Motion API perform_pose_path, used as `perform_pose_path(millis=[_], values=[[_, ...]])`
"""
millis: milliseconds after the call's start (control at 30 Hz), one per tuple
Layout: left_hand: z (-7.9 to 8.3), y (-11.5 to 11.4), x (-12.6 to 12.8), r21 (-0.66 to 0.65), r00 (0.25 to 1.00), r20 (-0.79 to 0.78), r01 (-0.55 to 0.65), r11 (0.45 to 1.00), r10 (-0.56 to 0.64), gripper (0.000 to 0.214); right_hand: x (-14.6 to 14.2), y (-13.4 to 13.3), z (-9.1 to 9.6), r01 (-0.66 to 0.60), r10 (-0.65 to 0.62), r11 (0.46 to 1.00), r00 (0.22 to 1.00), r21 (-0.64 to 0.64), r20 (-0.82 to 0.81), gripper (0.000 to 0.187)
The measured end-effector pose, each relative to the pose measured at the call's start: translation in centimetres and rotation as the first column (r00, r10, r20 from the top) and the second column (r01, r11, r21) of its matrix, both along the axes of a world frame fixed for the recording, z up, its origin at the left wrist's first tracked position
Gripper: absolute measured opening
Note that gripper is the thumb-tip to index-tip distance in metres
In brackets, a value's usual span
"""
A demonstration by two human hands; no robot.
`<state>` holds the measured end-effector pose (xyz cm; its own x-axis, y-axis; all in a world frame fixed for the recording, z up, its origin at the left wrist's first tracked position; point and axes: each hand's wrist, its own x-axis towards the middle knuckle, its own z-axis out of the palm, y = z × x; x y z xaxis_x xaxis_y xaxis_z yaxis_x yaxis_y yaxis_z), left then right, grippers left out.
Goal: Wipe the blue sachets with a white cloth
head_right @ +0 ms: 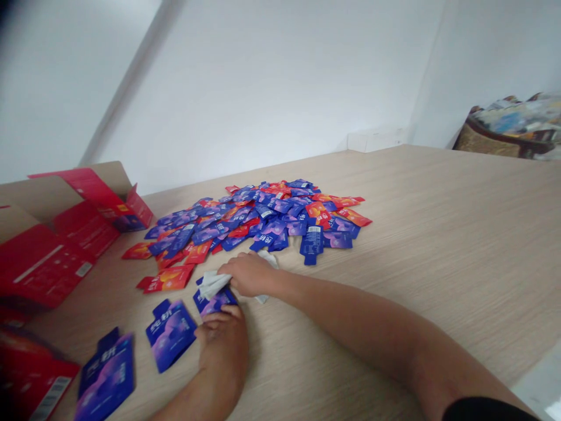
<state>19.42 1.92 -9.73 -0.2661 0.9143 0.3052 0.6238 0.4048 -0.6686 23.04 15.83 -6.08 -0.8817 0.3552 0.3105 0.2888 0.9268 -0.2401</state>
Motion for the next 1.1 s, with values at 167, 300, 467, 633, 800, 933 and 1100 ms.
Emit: perform_pose_path(millis=[167, 300, 467, 633, 800, 933, 1100], values=[[-0.2, 0.2, 0.3, 0.01, 1.0, 0.006, -0.027, 1.0, 0.027, 0.038, 0.3, -0.5, 1.0, 0.041, -0.048, 0.998, 0.984, -0.045, -0.171, 0.039], [0.2, 0.1, 0.0, -0.002, 0.999, 0.041, 0.015, 1.0, -0.014, 0.039, 0.0, -1.9, 1.5, -0.124, 0.118, 0.992, 0.98, -0.029, -0.159, 0.039], [0.2, 0.0, -0.5, 0.007, 0.996, 0.084, 0.014, 1.0, -0.014, 0.041, -0.4, -2.4, 0.7, -0.225, 0.225, 0.974, 0.974, -0.015, -0.009, 0.036], [0.2, -0.2, -0.4, 0.018, 0.996, -0.059, 0.06, 0.998, -0.059, 0.038, -0.4, -1.0, 0.0, -0.061, 0.06, 0.998, 0.998, 0.03, 0.035, 0.033], [0.3, -0.2, -0.3, -0.009, 0.996, -0.073, 0.05, 0.999, -0.051, 0.037, 0.1, 0.0, 0.1, 0.08, -0.08, 0.997, 0.997, 0.014, 0.01, 0.031], [0.0, -0.1, -0.5, -0.007, 0.996, -0.074, 0.044, 0.999, -0.044, 0.036, 0.4, -0.7, 1.2, 0.134, -0.14, 0.99, 0.982, -0.048, -0.131, 0.039], [-0.3, 0.1, -0.6, 0.046, 0.992, -0.1, 0.075, 0.996, -0.07, 0.036, 0.2, -2.2, 1.7, -0.046, 0.04, 0.999, 0.985, -0.028, -0.168, 0.039]])
